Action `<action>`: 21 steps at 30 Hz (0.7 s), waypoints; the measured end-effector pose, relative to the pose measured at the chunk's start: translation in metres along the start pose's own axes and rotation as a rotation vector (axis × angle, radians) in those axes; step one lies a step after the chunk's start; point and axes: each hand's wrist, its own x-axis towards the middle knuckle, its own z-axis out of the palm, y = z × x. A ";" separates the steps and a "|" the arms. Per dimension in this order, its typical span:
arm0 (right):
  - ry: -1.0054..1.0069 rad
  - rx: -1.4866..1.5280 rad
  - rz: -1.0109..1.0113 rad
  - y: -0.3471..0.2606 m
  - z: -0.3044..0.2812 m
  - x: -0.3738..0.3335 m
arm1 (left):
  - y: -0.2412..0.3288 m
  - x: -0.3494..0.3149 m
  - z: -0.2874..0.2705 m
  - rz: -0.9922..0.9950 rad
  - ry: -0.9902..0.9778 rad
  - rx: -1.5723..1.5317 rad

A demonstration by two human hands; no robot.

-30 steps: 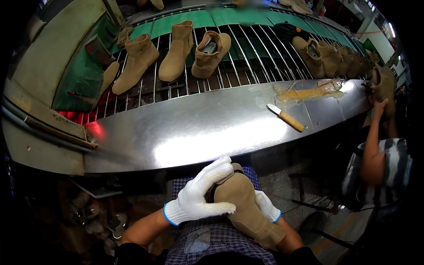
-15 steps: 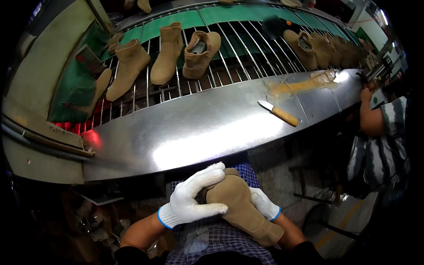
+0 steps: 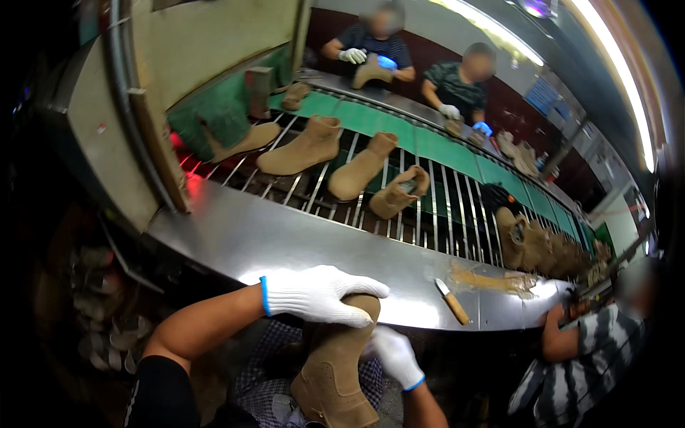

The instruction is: The person handles footwear components on a conveyor belt, including picking up boots, using a small knife to trim material from the soles, and placing the shoes back onto the belt.

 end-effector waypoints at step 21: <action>-0.232 -0.610 -0.322 -0.147 -0.059 0.027 | -0.081 0.008 0.127 0.718 1.036 0.226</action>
